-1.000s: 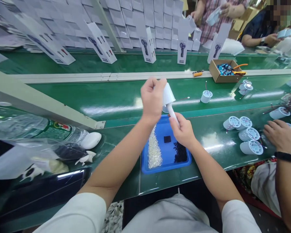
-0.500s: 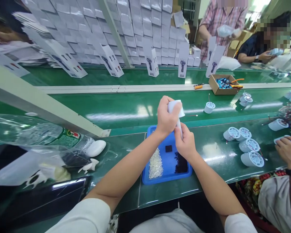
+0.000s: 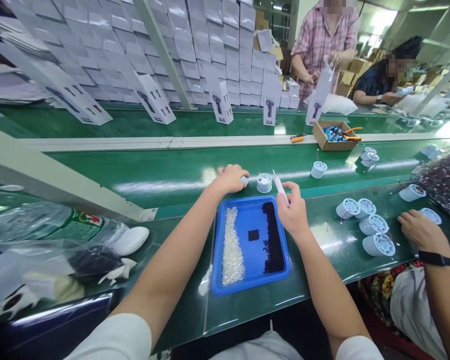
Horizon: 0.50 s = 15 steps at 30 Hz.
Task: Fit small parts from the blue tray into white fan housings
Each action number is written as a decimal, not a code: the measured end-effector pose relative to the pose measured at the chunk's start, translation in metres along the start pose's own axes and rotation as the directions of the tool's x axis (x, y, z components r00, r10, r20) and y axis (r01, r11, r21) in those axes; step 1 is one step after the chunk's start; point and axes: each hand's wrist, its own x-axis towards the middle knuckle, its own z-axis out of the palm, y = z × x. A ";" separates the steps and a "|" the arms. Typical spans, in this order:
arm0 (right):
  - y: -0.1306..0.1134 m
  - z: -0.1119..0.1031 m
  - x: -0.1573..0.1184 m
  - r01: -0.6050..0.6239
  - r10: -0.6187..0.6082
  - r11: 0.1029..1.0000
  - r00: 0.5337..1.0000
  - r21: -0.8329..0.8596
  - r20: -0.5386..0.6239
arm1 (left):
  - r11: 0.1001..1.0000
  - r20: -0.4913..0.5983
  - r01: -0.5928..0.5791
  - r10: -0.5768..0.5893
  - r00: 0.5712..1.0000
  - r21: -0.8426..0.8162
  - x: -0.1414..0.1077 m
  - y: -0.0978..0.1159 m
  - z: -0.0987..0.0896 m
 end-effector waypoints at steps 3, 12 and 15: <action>-0.001 0.003 -0.005 0.071 -0.070 0.996 0.997 0.052 -0.023 | 0.971 0.005 -0.214 0.216 0.976 -0.110 0.007 0.006 0.016; 0.008 0.022 -0.013 0.249 -0.274 0.925 0.960 0.289 0.050 | 0.865 -0.212 -0.172 0.078 0.974 -0.472 0.011 0.022 0.015; 0.020 0.030 -0.010 0.172 -0.212 0.931 0.973 0.321 0.094 | 0.707 -0.379 -0.219 -0.075 0.922 -0.673 0.014 0.024 0.000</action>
